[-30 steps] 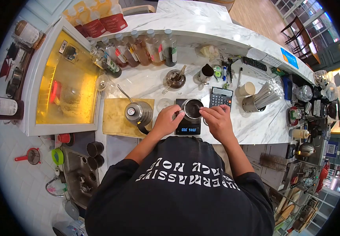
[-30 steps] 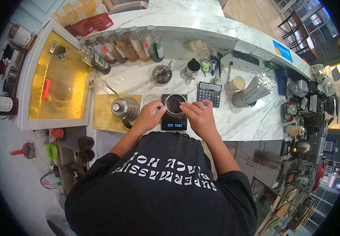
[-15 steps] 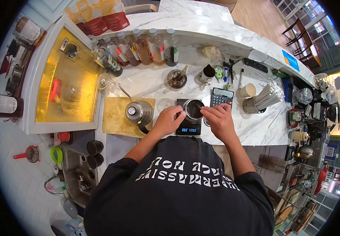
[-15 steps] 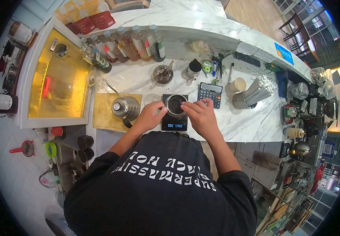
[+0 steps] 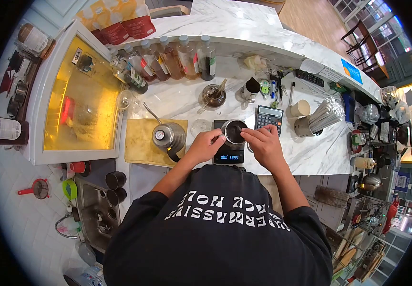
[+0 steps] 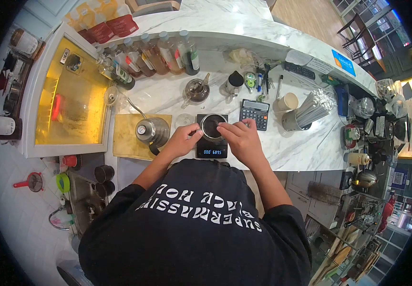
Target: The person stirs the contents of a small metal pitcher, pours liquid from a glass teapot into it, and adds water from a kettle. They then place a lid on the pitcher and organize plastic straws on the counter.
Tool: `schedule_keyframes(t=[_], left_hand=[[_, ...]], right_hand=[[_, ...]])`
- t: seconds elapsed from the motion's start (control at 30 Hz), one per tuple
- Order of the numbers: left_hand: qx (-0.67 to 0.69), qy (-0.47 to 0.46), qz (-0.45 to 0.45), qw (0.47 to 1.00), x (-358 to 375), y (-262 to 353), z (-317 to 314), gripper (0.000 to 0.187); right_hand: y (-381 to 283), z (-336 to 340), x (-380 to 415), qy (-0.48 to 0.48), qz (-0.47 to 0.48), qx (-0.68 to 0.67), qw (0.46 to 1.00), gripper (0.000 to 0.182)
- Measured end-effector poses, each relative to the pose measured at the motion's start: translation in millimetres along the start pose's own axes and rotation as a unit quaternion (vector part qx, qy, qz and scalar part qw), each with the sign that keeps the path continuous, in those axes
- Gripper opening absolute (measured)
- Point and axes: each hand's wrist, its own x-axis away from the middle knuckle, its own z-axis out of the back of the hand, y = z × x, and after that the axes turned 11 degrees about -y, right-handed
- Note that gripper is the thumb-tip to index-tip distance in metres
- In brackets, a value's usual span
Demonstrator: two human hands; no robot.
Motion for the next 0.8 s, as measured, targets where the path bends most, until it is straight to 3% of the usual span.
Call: schedule_keyframes(t=[0.8], left_hand=[[0.001, 0.007, -0.008, 1.0, -3, -3, -2, 0.027]], right_hand=[[-10, -1, 8, -0.012, 0.005, -0.007, 1.0, 0.038]])
